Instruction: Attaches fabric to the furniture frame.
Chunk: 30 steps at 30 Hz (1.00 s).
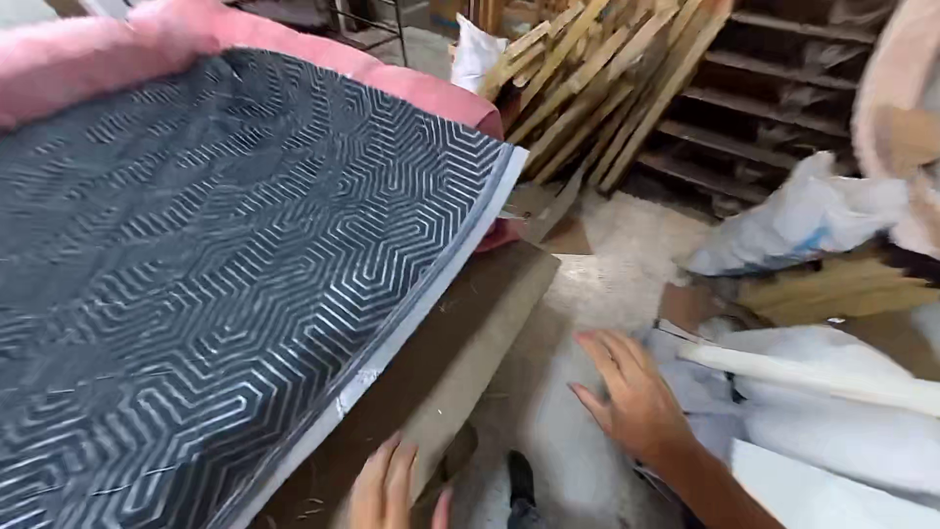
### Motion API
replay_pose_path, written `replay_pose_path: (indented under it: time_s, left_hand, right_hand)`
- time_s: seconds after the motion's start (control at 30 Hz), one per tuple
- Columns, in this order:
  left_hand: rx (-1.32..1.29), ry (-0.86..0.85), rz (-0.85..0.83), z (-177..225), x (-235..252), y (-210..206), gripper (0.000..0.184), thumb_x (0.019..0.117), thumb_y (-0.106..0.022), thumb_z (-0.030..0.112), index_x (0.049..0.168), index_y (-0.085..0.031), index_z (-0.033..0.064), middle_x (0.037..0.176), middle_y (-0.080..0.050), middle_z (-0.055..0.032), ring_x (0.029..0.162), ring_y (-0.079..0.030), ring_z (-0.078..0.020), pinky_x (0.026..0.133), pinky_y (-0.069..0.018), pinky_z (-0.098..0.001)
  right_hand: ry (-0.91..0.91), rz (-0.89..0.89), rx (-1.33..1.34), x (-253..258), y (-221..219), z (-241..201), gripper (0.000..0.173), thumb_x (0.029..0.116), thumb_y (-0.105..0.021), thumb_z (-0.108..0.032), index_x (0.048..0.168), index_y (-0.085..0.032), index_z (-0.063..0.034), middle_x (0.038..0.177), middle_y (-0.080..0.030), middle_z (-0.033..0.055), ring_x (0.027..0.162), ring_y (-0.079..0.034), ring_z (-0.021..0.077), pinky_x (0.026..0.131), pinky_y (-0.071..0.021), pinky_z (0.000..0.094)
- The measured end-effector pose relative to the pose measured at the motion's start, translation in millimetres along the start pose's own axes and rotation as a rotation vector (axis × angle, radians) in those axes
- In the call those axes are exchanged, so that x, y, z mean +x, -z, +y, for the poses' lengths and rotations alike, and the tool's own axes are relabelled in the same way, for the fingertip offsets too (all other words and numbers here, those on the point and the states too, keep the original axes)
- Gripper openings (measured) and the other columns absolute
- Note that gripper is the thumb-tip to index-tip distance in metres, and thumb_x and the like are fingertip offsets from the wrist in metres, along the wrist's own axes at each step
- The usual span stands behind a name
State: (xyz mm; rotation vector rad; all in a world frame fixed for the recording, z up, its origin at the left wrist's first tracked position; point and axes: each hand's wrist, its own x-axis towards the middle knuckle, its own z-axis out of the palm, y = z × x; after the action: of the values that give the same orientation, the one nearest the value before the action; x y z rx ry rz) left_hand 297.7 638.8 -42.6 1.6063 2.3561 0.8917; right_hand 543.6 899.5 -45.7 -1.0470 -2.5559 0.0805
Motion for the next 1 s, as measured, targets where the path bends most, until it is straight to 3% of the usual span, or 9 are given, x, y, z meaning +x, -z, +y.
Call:
replay_pose_path:
  time_s: [0.2, 0.3, 0.37, 0.47, 0.57, 0.7, 0.8, 0.87, 1.0]
  left_hand:
    - [0.224, -0.039, 0.247, 88, 204, -32, 0.075, 0.0824, -0.082, 0.03, 0.145, -0.054, -0.0001, 0.157, -0.042, -0.0269, 0.147, -0.04, -0.0423, 0.12, -0.0334, -0.06]
    - [0.369, -0.019, 0.308, 99, 254, -40, 0.091, 0.0743, -0.087, 0.029, 0.151, -0.048, 0.0007, 0.162, -0.036, -0.0243, 0.152, -0.032, -0.0414, 0.122, -0.0251, -0.0649]
    - [0.473, 0.013, 0.36, 92, 265, -32, 0.099, 0.0735, -0.086, 0.036, 0.156, -0.042, 0.0016, 0.164, -0.032, -0.0246, 0.154, -0.026, -0.0433, 0.12, -0.0169, -0.0736]
    - [0.397, 0.018, 0.482, 86, 276, 12, 0.092, 0.0793, -0.081, 0.036, 0.154, -0.042, 0.0005, 0.158, -0.042, -0.025, 0.15, -0.035, -0.0427, 0.116, -0.0122, -0.0805]
    - [0.292, 0.077, 0.458, 90, 287, 48, 0.092, 0.076, -0.085, 0.017, 0.154, -0.039, 0.0005, 0.135, -0.064, -0.0159, 0.121, -0.064, -0.0315, 0.1, -0.0536, -0.0573]
    - [0.439, -0.002, 0.214, 50, 314, 7, 0.089, 0.0703, -0.088, 0.021, 0.151, -0.052, 0.0117, 0.159, -0.042, -0.0223, 0.147, -0.04, -0.0438, 0.115, -0.0342, -0.0689]
    - [0.488, 0.052, 0.169, 32, 329, -45, 0.093, 0.0691, -0.086, 0.019, 0.154, -0.048, 0.0111, 0.164, -0.035, -0.0202, 0.152, -0.032, -0.0399, 0.119, -0.0284, -0.0675]
    - [0.535, 0.102, 0.205, 37, 345, -68, 0.085, 0.075, -0.078, 0.012, 0.154, -0.047, 0.0093, 0.162, -0.038, -0.0215, 0.15, -0.035, -0.0417, 0.119, -0.0316, -0.0648]
    - [0.597, 0.245, 0.3, 59, 384, -92, 0.065, 0.0826, -0.068, 0.001, 0.146, -0.058, 0.0095, 0.146, -0.059, -0.0193, 0.136, -0.055, -0.0412, 0.112, -0.0441, -0.0595]
  right_hand:
    - [0.515, 0.281, -0.121, 261, -26, -8, 0.08, 0.0936, -0.067, -0.006, 0.164, -0.03, -0.0171, 0.168, -0.023, 0.022, 0.156, -0.021, 0.0398, 0.123, -0.0151, 0.0692]
    - [0.517, 0.242, -0.049, 331, -33, -30, 0.033, 0.0942, -0.06, 0.002, 0.126, -0.065, 0.0097, 0.13, -0.064, 0.0302, 0.129, -0.058, 0.0468, 0.115, -0.036, 0.0679]
    - [0.272, 0.048, 0.187, 328, -1, -67, 0.012, 0.0939, -0.064, -0.005, 0.1, -0.069, 0.0042, 0.092, -0.07, 0.0212, 0.09, -0.071, 0.0383, 0.083, -0.0584, 0.0567]
    - [-0.071, -0.079, 0.866, 325, 53, -95, 0.008, 0.089, -0.063, -0.007, 0.085, -0.068, -0.0029, 0.074, -0.064, 0.0118, 0.072, -0.066, 0.0277, 0.066, -0.0545, 0.051]
    - [-0.26, 0.022, 1.289, 310, 20, -64, 0.017, 0.0921, -0.059, -0.01, 0.086, -0.074, -0.0107, 0.079, -0.072, 0.0036, 0.075, -0.07, 0.0167, 0.069, -0.0601, 0.0453]
    - [-0.198, 0.104, 0.94, 287, -45, -13, 0.018, 0.0893, -0.059, -0.012, 0.094, -0.077, -0.0103, 0.082, -0.074, 0.0034, 0.078, -0.072, 0.0167, 0.071, -0.0603, 0.0472]
    - [-0.052, 0.196, 0.714, 291, -68, 4, 0.022, 0.0823, -0.063, -0.013, 0.097, -0.077, -0.0066, 0.077, -0.074, 0.0074, 0.07, -0.074, 0.0218, 0.063, -0.0601, 0.0493]
    - [0.062, 0.271, 0.61, 297, -76, 13, 0.026, 0.0829, -0.065, -0.017, 0.101, -0.077, -0.0029, 0.079, -0.076, 0.0096, 0.07, -0.075, 0.0223, 0.062, -0.0617, 0.0446]
    - [0.323, 0.349, 0.519, 316, -90, 53, 0.027, 0.0888, -0.066, -0.016, 0.105, -0.076, 0.0035, 0.097, -0.078, 0.0143, 0.093, -0.077, 0.0228, 0.086, -0.0629, 0.0342]
